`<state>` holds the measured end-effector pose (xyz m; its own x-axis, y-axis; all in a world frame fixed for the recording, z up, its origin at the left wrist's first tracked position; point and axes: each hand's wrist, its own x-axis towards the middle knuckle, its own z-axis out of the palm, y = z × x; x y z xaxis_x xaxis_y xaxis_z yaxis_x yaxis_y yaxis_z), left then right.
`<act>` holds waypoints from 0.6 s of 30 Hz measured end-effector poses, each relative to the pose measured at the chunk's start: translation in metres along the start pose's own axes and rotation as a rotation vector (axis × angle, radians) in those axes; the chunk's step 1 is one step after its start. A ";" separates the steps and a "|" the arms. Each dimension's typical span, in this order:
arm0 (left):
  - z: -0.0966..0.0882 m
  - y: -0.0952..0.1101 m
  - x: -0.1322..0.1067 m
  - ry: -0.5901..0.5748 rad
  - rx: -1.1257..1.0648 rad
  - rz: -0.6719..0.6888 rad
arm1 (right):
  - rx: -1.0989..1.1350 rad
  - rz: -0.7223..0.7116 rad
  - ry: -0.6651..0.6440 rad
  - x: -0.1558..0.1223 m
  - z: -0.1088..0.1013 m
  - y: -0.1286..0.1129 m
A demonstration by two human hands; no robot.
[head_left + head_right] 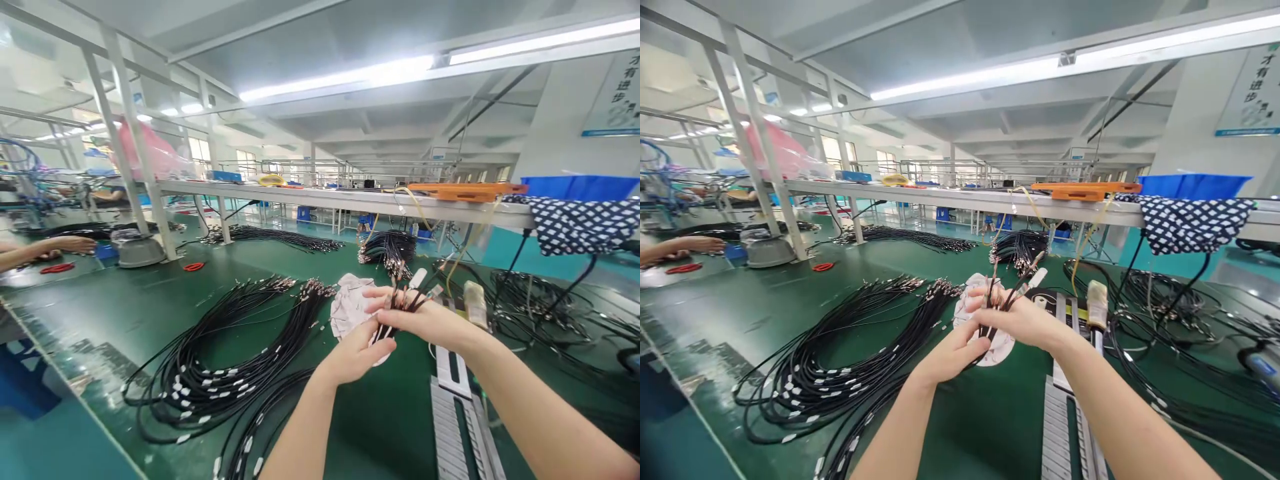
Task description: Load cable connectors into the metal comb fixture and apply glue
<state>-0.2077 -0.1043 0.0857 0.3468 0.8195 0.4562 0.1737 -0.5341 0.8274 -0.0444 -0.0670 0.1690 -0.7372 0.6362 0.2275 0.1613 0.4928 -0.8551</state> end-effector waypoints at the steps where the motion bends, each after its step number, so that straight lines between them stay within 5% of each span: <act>1: 0.002 0.004 -0.002 0.048 0.002 0.028 | -0.041 0.014 -0.107 0.003 0.003 -0.006; 5: 0.005 0.007 -0.001 0.118 -0.304 0.074 | 0.036 0.151 -0.352 0.015 0.011 -0.020; 7: 0.004 0.002 0.003 0.235 -0.513 0.064 | 0.075 0.071 -0.170 0.022 0.010 -0.023; 11: 0.005 -0.006 0.011 0.392 -0.623 0.000 | -0.143 -0.068 0.450 0.032 0.004 -0.032; 13: 0.008 -0.006 0.013 0.366 -0.600 -0.003 | -0.316 -0.045 0.505 0.032 0.000 -0.037; 16: 0.014 -0.003 0.014 0.324 -0.609 -0.011 | -0.378 -0.036 0.404 0.027 -0.003 -0.044; 18: 0.018 0.001 0.013 0.401 -0.633 0.008 | -0.370 -0.045 0.333 0.022 -0.002 -0.043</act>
<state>-0.1869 -0.0977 0.0863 -0.0382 0.8935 0.4474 -0.4332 -0.4182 0.7984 -0.0664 -0.0733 0.2119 -0.5091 0.7344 0.4488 0.4006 0.6637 -0.6316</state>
